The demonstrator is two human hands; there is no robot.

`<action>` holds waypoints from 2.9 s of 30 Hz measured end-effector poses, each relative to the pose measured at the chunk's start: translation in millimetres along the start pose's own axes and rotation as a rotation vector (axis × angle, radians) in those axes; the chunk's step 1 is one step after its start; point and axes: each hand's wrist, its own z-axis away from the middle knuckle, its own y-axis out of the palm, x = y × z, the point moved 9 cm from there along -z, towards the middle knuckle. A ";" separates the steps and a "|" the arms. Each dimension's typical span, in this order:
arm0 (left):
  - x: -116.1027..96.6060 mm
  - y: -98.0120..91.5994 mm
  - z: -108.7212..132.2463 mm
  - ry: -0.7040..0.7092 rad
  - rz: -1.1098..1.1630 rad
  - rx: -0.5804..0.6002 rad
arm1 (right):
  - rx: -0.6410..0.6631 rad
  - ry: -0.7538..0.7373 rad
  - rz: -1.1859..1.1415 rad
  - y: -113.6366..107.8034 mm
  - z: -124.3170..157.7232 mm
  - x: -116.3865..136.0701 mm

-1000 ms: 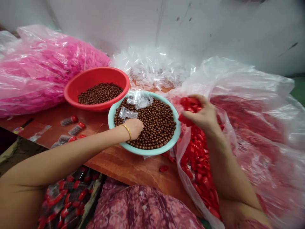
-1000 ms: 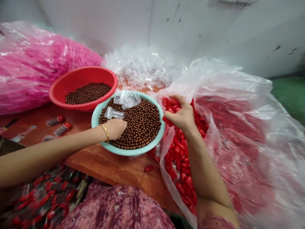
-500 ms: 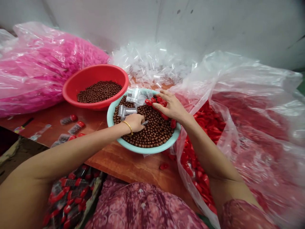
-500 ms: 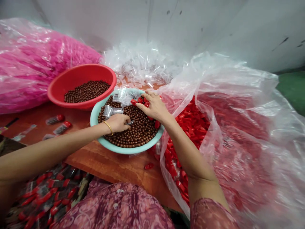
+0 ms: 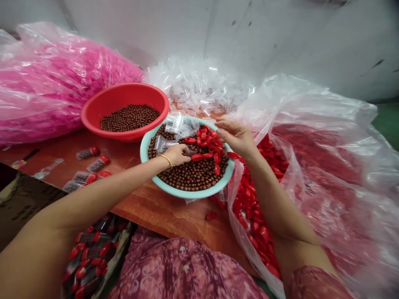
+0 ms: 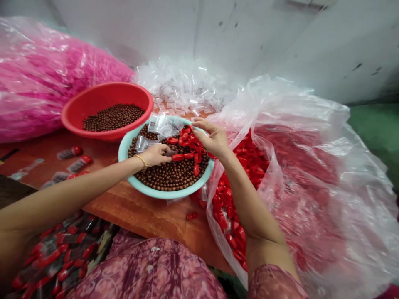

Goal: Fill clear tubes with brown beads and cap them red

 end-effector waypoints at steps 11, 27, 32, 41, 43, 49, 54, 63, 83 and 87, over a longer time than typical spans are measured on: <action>1.9 -13.5 18.2 0.002 0.731 -0.014 | 0.547 -0.361 0.907 83.8 53.8 25.4; -14.8 -41.4 25.0 0.394 0.602 -0.265 | 0.554 -0.260 0.737 90.3 57.4 29.0; -16.8 -31.2 21.1 0.379 0.777 -0.149 | 0.172 -0.103 0.092 30.0 48.7 22.0; -29.2 -25.2 29.6 0.421 0.690 -0.029 | 0.088 -0.233 0.184 47.6 35.9 50.8; -31.0 -21.5 30.7 0.426 0.695 0.019 | 0.076 -0.205 0.232 51.8 33.6 48.4; -30.3 -19.6 33.5 0.374 0.660 0.035 | 0.095 -0.183 0.262 52.2 38.4 45.8; -29.4 -21.4 33.7 0.360 0.675 0.025 | 0.048 -0.291 0.251 47.4 44.2 56.1; -26.5 -20.5 30.9 0.323 0.688 -0.026 | 0.042 -0.364 0.279 60.8 53.3 54.6; -32.0 -22.8 30.4 0.260 0.191 -0.132 | -0.010 -0.309 0.522 68.6 68.9 49.7; -30.0 -28.7 34.3 0.222 0.102 -0.171 | -0.096 -0.306 0.554 80.7 83.9 52.6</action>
